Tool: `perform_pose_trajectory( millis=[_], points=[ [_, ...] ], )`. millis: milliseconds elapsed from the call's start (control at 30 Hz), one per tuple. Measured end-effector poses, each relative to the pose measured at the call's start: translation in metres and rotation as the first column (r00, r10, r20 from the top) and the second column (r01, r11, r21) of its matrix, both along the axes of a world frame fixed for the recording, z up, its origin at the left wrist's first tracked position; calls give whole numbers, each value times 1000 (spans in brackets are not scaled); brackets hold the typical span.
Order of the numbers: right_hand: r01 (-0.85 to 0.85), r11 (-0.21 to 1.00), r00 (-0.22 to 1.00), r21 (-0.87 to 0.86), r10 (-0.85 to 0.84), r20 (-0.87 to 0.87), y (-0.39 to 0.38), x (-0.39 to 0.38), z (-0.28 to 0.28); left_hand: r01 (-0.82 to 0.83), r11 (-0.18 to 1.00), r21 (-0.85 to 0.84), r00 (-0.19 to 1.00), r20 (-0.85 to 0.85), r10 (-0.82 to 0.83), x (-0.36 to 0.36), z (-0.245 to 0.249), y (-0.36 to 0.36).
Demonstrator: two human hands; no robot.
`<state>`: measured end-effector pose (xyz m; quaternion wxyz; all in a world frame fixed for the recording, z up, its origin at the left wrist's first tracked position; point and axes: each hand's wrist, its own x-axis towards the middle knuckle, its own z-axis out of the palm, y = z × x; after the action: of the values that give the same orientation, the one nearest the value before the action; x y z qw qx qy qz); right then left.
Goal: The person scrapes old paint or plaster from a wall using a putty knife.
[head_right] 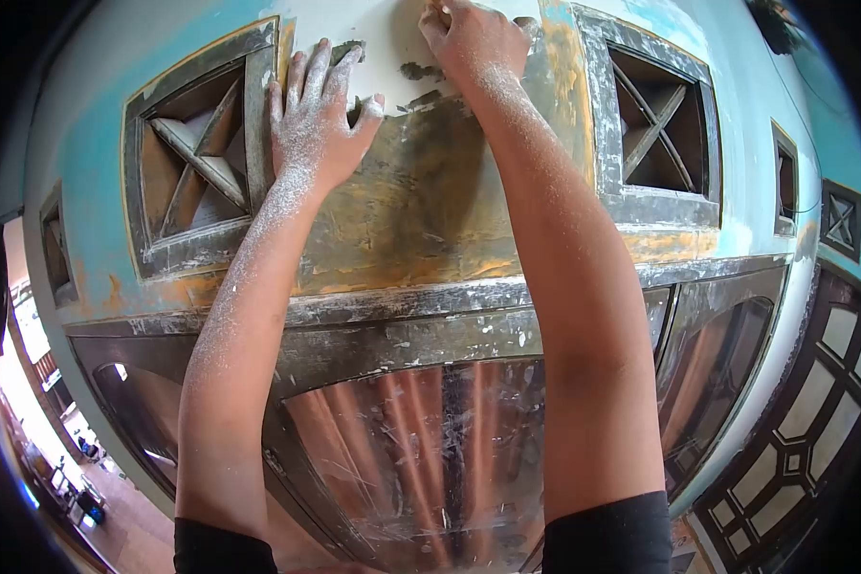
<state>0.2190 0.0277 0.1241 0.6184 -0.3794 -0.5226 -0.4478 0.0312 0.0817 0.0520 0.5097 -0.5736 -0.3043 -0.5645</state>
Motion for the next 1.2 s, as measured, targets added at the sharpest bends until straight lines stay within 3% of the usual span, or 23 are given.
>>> perform_pose_trajectory(
  millis=[200,400,467,700,900,1000,1200],
  points=[
    [-53,999,999,-8,53,-5,0,0,-2,-9,1000,0,1000,1,9,-1,-3,0],
    [51,983,995,177,-65,71,12,4,0,-30,1000,-2,1000,-3,30,-1,-4,-1],
    [-100,995,995,1,100,28,-4,-2,-8,-31,999,-18,1000,-1,31,-1,-5,-2],
    [-109,994,994,-7,109,23,4,3,-9,-10,1000,-2,1000,-3,10,0,-6,0],
    [-36,995,998,90,31,49,11,0,0,-13,1000,-16,1000,3,13,-1,-5,2],
    [-113,994,993,4,113,-45,3,0,-6,25,999,26,999,-23,-24,-1,-5,3],
    [-151,985,988,88,146,58,10,2,-3,3,1000,18,1000,0,-3,0,-6,2]
  ],
)
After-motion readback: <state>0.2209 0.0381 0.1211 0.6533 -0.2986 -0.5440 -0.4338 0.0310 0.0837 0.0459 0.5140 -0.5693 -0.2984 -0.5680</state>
